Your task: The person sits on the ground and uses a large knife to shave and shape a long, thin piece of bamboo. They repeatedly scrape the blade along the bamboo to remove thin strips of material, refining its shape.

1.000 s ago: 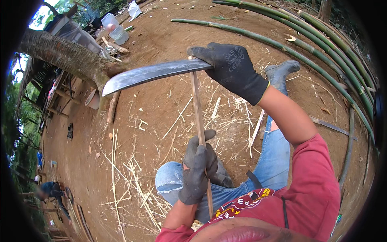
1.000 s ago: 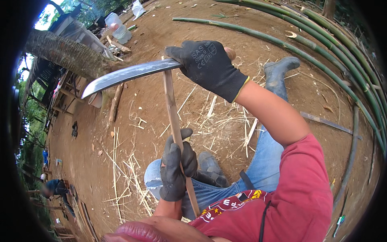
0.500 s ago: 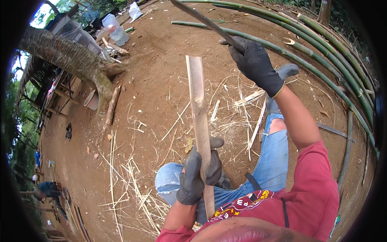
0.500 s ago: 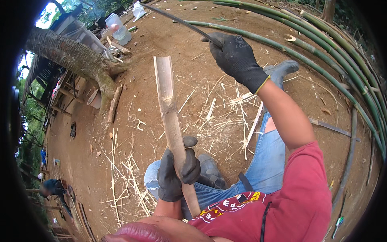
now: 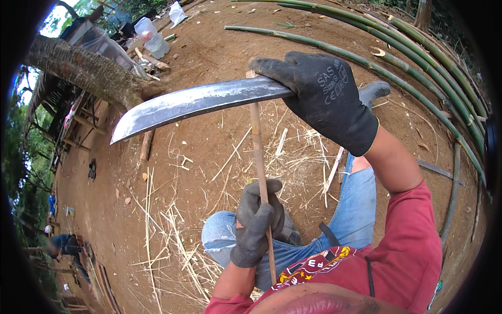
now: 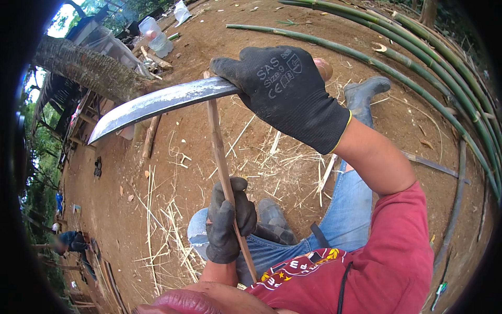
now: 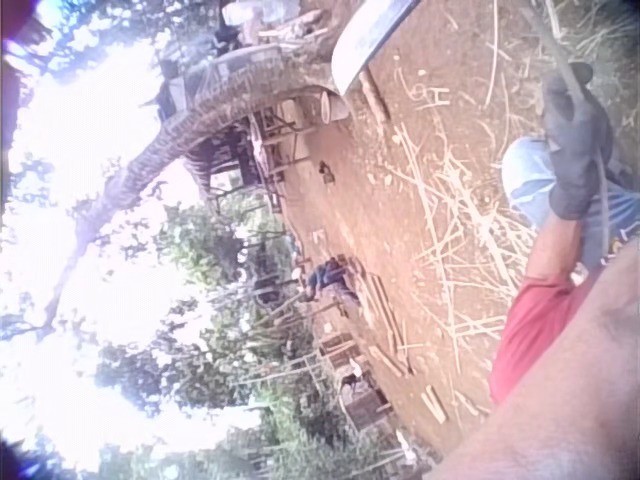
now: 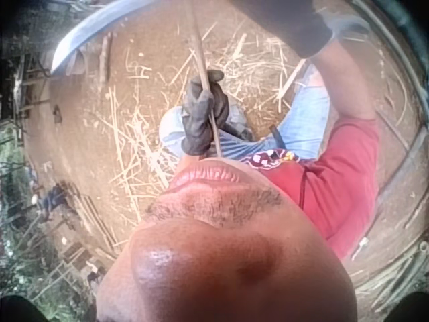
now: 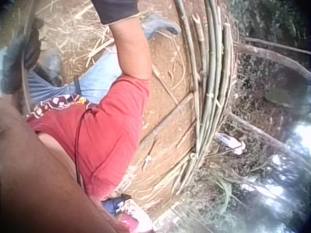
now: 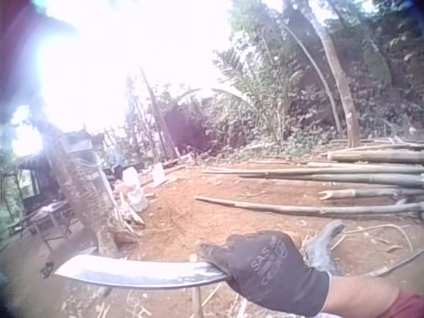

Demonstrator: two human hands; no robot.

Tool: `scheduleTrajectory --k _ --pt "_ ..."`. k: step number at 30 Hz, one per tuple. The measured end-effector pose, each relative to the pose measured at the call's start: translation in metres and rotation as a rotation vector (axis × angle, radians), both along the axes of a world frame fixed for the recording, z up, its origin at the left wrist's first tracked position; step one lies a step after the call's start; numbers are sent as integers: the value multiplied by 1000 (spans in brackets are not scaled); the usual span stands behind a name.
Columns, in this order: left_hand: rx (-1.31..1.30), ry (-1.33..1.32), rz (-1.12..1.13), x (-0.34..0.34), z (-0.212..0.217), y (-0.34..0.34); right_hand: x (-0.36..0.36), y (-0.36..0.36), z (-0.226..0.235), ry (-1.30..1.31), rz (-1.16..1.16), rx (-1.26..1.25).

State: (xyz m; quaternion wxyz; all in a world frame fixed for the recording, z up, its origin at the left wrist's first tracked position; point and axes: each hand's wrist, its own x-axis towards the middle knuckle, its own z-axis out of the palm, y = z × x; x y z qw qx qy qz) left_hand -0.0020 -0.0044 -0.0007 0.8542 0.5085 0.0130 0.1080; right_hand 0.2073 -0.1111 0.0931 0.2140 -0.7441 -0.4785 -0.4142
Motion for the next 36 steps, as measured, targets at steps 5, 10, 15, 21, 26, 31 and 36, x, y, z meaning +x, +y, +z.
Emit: scheduleTrajectory --k 5,10,15,21,26,31,36 --pt "42 5 23 -3 3 -3 0 0 1 -21 38 20" --pt "93 27 100 -4 3 -5 3 8 -2 -63 -28 20" --pt "63 -37 29 -11 4 -7 104 -7 -47 -110 -470 -148" --pt "-96 50 -62 -4 -3 3 82 -30 -55 400 -256 62" --pt "-426 -50 -234 -8 -10 9 24 -9 -21 279 14 151" --pt "-621 -140 -361 -8 -8 8 -9 9 -7 27 66 130" --pt "-606 -157 -360 -9 -8 7 -24 13 6 0 -1 56"
